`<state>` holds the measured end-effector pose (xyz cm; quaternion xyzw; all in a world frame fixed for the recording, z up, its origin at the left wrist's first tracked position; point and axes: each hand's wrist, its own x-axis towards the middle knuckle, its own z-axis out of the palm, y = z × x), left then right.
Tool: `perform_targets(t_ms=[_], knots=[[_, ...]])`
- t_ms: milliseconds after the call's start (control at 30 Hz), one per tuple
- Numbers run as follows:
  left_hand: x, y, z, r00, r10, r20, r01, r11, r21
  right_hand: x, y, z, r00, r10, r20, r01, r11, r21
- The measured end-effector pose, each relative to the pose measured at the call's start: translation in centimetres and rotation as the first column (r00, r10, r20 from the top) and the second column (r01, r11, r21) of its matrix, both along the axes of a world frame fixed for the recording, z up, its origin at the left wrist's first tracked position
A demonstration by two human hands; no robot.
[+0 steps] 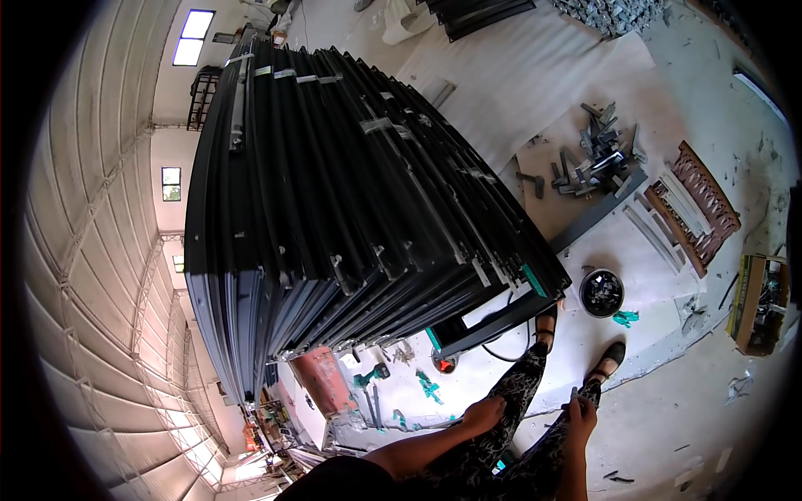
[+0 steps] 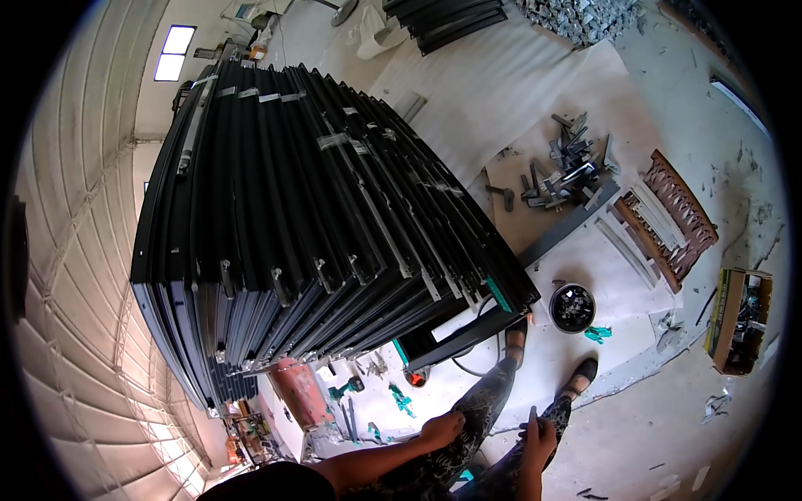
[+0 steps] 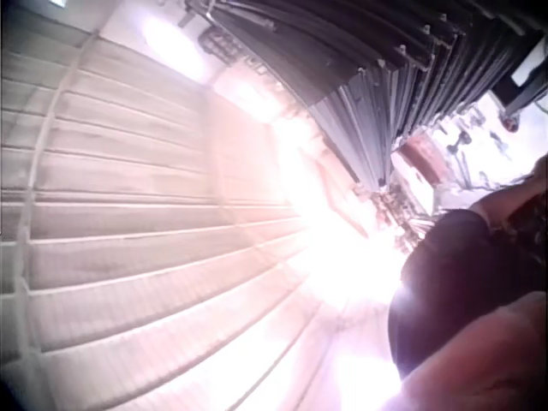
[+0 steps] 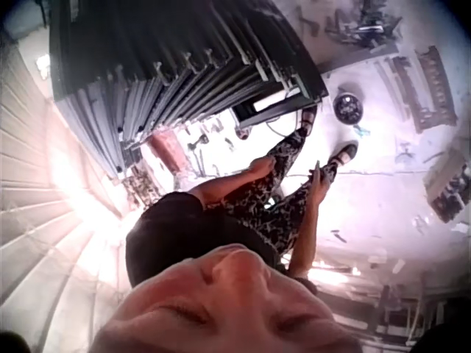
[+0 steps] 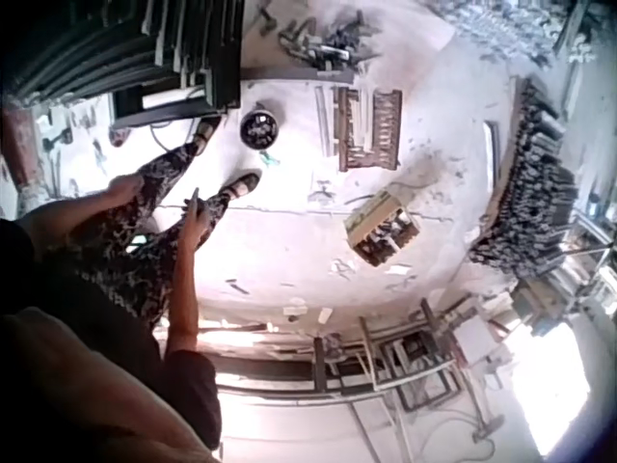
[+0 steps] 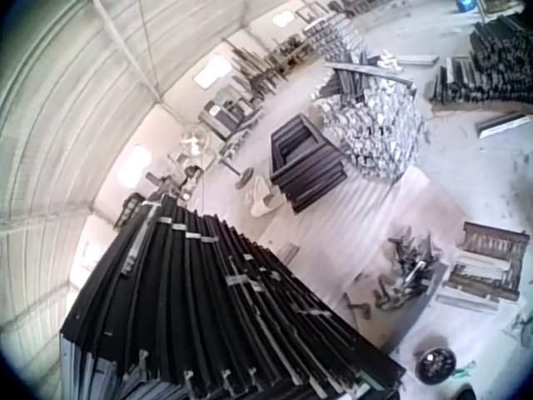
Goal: The person picks up metal bars one at a time and aligns them with other similar components in a large stack on a fabrication table, then reaches into a small container to handle smaller metal pieces.
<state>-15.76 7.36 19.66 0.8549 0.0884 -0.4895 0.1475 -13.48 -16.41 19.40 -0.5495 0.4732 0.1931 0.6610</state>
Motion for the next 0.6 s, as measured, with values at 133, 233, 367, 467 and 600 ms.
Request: perform_targets(t_ms=[133, 233, 367, 467, 600], knots=[[1.2, 2.9, -0.7, 0.976, 0.172, 0.136, -0.150, 0.976, -0.156, 4.1, 3.5, 1.3, 0.994, 0.112, 0.006, -0.112, 0.991, 0.075], [4.8, 2.1, 1.3, 0.974, 0.050, 0.220, -0.027, 0.994, -0.107, 4.6, 5.6, 0.3, 0.983, 0.131, 0.126, -0.142, 0.986, 0.086], [8.6, 1.6, 4.0, 0.989, -0.069, 0.132, 0.077, 0.995, -0.061, 6.4, 7.7, 0.4, 0.908, 0.337, 0.250, -0.351, 0.936, 0.012], [9.5, 1.7, 4.2, 0.996, -0.014, 0.089, 0.023, 0.994, -0.105, 7.4, 8.0, 1.0, 0.857, 0.427, 0.289, -0.426, 0.902, -0.071], [11.7, 0.4, 6.4, 0.995, -0.050, 0.089, 0.063, 0.986, -0.154, 7.9, 7.5, 1.8, 0.905, 0.359, 0.229, -0.372, 0.928, 0.014]])
